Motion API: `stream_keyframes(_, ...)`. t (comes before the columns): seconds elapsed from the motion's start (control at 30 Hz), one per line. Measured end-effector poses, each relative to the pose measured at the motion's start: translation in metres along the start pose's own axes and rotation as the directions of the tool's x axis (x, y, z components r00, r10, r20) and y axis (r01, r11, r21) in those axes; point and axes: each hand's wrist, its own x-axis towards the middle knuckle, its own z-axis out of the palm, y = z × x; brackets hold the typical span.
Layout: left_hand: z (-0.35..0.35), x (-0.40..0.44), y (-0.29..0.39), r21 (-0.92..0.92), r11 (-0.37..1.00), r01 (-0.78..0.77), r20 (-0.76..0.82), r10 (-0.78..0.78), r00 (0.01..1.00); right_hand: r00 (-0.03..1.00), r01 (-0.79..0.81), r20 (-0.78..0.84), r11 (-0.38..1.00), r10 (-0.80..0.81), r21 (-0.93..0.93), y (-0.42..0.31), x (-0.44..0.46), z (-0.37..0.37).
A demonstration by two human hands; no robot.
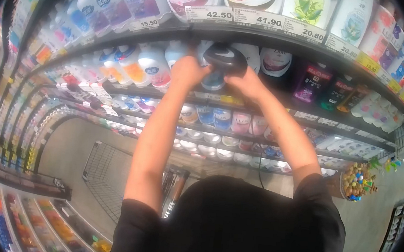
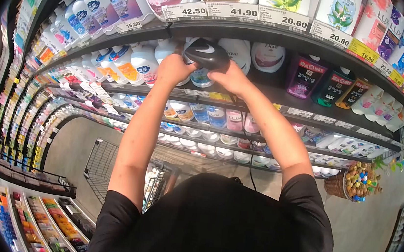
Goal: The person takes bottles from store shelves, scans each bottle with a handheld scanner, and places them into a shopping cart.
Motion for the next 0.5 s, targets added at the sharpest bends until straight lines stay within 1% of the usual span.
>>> stream_keyframes(0.1, 0.000, -0.003, -0.001, -0.023, 1.000, 0.005, -0.027, -0.006, 1.000, 1.000, -0.009, -0.005, 0.999, 0.009, -0.050, 0.004, 0.011, 0.003)
stream_keyframes(0.23, 0.009, -0.010, -0.006, -0.021, 1.000, 0.000, -0.084, -0.002, 0.996, 0.996, 0.016, -0.085, 0.997, -0.010, 0.070, 0.006, 0.004, 0.013)
stream_keyframes(0.33, 0.017, -0.027, -0.011, -0.026, 0.998, -0.060, -0.289, 0.050, 0.956, 0.998, 0.026, -0.053, 0.998, -0.023, 0.060, 0.011, -0.008, 0.016)
stream_keyframes(0.43, 0.021, -0.049, -0.011, -0.181, 0.973, -0.146, -0.382, 0.067, 0.922, 0.996, 0.051, -0.079, 0.998, -0.047, 0.047, 0.010, -0.021, 0.022)
stream_keyframes(0.47, 0.022, -0.054, -0.009, -0.269, 0.947, -0.174, -0.364, 0.068, 0.929, 0.996, 0.040, -0.075, 0.999, -0.039, 0.014, 0.005, -0.027, 0.025)
stream_keyframes(0.5, 0.023, -0.059, -0.007, -0.354, 0.914, -0.197, -0.345, 0.068, 0.936, 0.997, 0.067, -0.031, 0.998, -0.067, 0.002, 0.003, -0.028, 0.025)
